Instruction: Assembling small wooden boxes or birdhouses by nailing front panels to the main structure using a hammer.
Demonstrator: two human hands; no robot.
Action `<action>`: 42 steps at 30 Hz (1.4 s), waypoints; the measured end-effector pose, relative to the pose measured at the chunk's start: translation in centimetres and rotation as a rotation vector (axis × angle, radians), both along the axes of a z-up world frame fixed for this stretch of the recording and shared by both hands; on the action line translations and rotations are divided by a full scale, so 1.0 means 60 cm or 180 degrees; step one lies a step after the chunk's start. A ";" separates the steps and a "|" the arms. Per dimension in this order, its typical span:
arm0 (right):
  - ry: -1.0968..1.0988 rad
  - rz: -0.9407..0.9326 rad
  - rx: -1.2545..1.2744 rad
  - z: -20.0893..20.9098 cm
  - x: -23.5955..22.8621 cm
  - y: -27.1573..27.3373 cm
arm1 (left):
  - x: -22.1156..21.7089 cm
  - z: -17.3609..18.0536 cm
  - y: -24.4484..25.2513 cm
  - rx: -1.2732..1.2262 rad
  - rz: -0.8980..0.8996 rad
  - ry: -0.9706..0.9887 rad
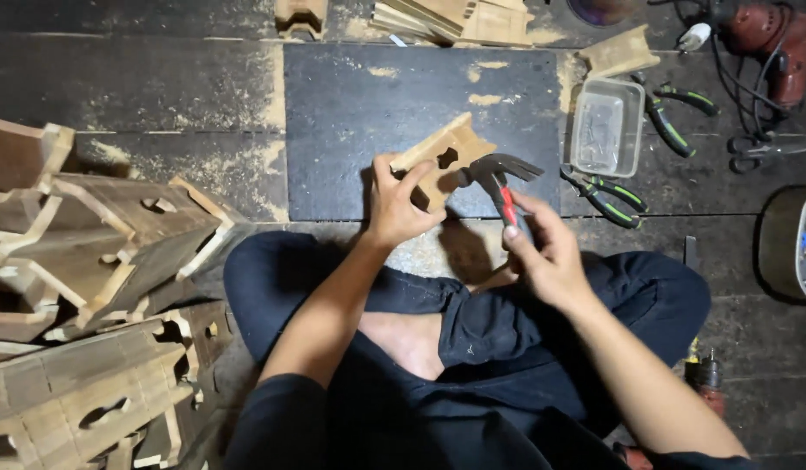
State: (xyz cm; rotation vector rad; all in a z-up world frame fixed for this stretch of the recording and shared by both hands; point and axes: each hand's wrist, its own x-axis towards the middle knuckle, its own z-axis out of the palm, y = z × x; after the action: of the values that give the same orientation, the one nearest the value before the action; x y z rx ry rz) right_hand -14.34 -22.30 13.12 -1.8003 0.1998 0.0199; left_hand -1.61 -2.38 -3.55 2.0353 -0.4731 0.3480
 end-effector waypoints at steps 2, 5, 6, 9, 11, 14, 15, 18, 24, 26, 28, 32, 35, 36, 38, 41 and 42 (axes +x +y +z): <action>-0.0158 -0.0020 0.0042 -0.033 0.001 0.004 | 0.000 -0.001 0.001 0.0048 0.0029 0.0043; -0.0699 -0.0246 -0.0588 -0.104 0.021 0.007 | -0.004 -0.004 0.004 -0.0060 0.0029 0.0247; -0.1058 -0.0490 -0.1271 -0.133 0.029 0.003 | -0.006 -0.007 0.000 -0.0222 -0.0039 0.0430; -0.1398 -0.0260 -0.1540 -0.149 0.121 -0.049 | 0.019 -0.033 0.005 -0.0241 -0.0219 0.0896; -0.1357 -0.0123 -0.1682 -0.119 0.181 -0.056 | 0.020 0.005 0.011 -0.0300 -0.0392 0.1220; -0.1022 0.0107 -0.1644 -0.122 0.255 -0.032 | 0.036 0.036 0.023 -0.0239 -0.0629 0.1638; -0.0670 0.0205 -0.1476 -0.130 0.274 -0.022 | 0.042 0.039 0.024 -0.0131 -0.0703 0.1792; -0.0093 0.0291 -0.1252 -0.167 0.265 -0.006 | 0.034 0.063 0.030 0.0007 -0.0657 0.2034; -0.0149 0.0280 -0.1227 -0.167 0.267 -0.008 | 0.042 0.028 0.015 0.0074 -0.0358 0.1680; -0.0101 0.0269 -0.1111 -0.151 0.266 -0.009 | 0.044 0.027 0.005 -0.0025 -0.0348 0.1344; -0.0018 0.0280 -0.0995 -0.151 0.264 -0.009 | 0.044 0.026 0.004 -0.0128 -0.0318 0.1045; -0.0109 0.0261 -0.1127 -0.168 0.266 -0.014 | 0.040 0.007 0.007 -0.0138 -0.0376 0.1054; -0.0303 0.0086 -0.1166 -0.140 0.273 -0.016 | 0.052 0.014 0.007 -0.0343 -0.0451 0.1310; -0.0394 -0.0053 -0.1164 -0.129 0.269 -0.014 | 0.053 0.020 0.010 -0.0370 -0.0530 0.1492; -0.0609 -0.0430 -0.1365 -0.138 0.250 -0.036 | 0.057 0.015 0.020 -0.0264 -0.0597 0.1207; -0.0365 -0.1022 -0.1726 -0.183 0.195 -0.093 | 0.054 0.039 0.034 -0.0054 -0.0752 0.0826; 0.0062 -0.1226 -0.1884 -0.204 0.174 -0.116 | 0.056 0.053 0.039 0.0041 -0.0830 0.0689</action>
State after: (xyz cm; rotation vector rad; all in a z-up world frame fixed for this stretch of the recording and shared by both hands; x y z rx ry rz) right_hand -3.92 -29.24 0.90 -2.3179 0.6137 -0.3258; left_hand 1.72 -0.07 -0.37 1.9665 -0.5975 -0.0331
